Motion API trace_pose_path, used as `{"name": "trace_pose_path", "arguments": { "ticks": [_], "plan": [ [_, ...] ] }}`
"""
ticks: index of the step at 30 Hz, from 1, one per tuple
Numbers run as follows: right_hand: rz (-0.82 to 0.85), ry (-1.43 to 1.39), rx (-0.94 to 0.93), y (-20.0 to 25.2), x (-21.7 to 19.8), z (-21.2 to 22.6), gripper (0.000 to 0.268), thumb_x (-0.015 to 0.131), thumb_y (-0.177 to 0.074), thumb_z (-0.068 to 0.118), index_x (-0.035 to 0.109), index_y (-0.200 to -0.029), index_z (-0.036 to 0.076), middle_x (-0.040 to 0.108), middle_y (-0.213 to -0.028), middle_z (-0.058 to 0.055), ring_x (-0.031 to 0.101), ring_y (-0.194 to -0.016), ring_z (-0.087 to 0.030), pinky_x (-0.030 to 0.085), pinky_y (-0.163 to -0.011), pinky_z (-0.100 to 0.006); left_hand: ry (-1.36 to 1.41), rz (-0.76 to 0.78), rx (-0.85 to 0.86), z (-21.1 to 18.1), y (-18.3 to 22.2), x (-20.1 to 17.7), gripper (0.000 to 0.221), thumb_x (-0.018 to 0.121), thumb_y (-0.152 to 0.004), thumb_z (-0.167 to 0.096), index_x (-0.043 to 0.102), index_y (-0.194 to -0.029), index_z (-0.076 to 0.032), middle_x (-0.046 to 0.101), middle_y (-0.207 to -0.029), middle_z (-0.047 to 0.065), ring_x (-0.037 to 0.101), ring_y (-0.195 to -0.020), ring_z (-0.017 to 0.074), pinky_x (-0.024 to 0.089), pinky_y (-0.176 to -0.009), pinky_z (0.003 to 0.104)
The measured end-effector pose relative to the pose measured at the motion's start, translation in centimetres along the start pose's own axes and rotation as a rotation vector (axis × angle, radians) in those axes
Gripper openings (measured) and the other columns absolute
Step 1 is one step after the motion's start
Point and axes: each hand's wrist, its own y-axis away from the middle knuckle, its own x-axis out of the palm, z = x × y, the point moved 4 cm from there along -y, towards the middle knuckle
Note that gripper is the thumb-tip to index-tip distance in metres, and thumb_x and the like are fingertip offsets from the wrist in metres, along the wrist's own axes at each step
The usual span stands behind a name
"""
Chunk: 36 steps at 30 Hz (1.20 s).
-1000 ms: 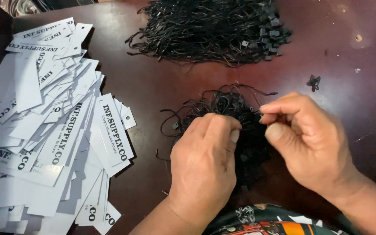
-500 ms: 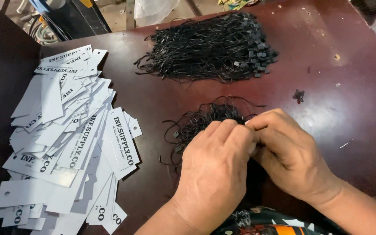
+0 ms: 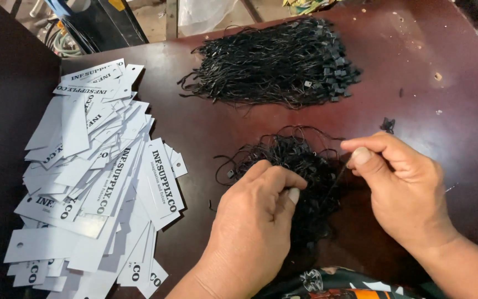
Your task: Untangling and separating individual plastic string tag fasteners from a tangled pile on a table.
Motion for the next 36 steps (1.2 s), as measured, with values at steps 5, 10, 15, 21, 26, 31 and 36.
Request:
{"name": "trace_pose_path", "arguments": {
  "ticks": [5,10,15,21,26,31,36],
  "plan": [
    [-0.004,-0.013,-0.066,0.1,0.3,0.6,0.022,0.062,-0.102,0.006,0.076,-0.118,0.006,0.068,-0.089,-0.004,0.063,-0.081,-0.013,0.048,-0.081,-0.024,-0.008,-0.027,-0.074,-0.4,-0.3,-0.5,0.03,0.061,-0.091,-0.037,0.073,-0.114,-0.022,0.062,-0.091,-0.006,0.069,-0.081,0.0173,0.054,-0.07,0.038],
    [0.029,-0.02,-0.31,0.2,0.7,1.8,0.02,0.058,-0.1,0.003,0.072,-0.115,0.005,0.073,-0.098,-0.008,0.07,-0.084,-0.016,0.055,-0.082,-0.026,0.021,-0.034,0.163,-2.1,-1.0,1.8,0.056,0.067,-0.085,-0.03,0.062,-0.136,-0.011,0.068,-0.112,0.007,0.068,-0.105,0.0272,0.055,-0.082,0.041],
    [0.011,0.034,-0.265,0.6,0.8,1.1,0.016,0.062,-0.1,0.012,0.069,-0.111,0.004,0.073,-0.099,-0.007,0.072,-0.091,-0.016,0.056,-0.085,-0.027,-0.087,-0.076,0.244,-0.8,-0.8,4.0,0.052,0.071,-0.081,-0.015,0.06,-0.132,-0.012,0.069,-0.093,0.001,0.063,-0.087,0.0254,0.052,-0.072,0.041],
    [0.021,0.058,-0.433,0.8,1.1,2.1,0.008,0.059,-0.102,0.007,0.064,-0.105,0.001,0.067,-0.094,-0.011,0.066,-0.084,-0.022,0.053,-0.079,-0.031,-0.082,-0.139,0.178,-0.4,-0.6,3.7,0.023,0.07,-0.084,-0.02,0.068,-0.107,-0.018,0.068,-0.083,-0.001,0.064,-0.08,0.0248,0.05,-0.064,0.042],
    [0.008,0.049,-0.577,1.0,1.2,3.3,0.012,0.055,-0.102,0.007,0.062,-0.106,-0.002,0.065,-0.089,-0.014,0.061,-0.078,-0.026,0.051,-0.075,-0.035,-0.095,-0.154,0.191,-0.5,-0.9,3.7,0.02,0.071,-0.082,-0.023,0.066,-0.099,-0.015,0.066,-0.08,0.001,0.062,-0.078,0.028,0.049,-0.064,0.045],
    [0.045,0.081,-0.602,1.2,1.3,3.6,0.015,0.049,-0.104,0.004,0.06,-0.112,-0.003,0.063,-0.093,-0.014,0.059,-0.079,-0.026,0.05,-0.075,-0.035,-0.062,-0.04,0.043,-0.2,-1.7,3.5,0.027,0.07,-0.081,-0.026,0.066,-0.107,-0.019,0.071,-0.083,0.001,0.066,-0.083,0.0286,0.051,-0.065,0.048],
    [0.028,0.092,-0.656,1.2,1.4,4.2,0.012,0.053,-0.101,-0.003,0.062,-0.108,-0.005,0.063,-0.09,-0.015,0.06,-0.077,-0.027,0.051,-0.074,-0.036,-0.083,-0.044,0.065,0.2,-1.9,3.5,0.013,0.072,-0.085,-0.027,0.066,-0.091,-0.017,0.069,-0.083,0.0,0.065,-0.081,0.0285,0.05,-0.061,0.048]
  ]
}}
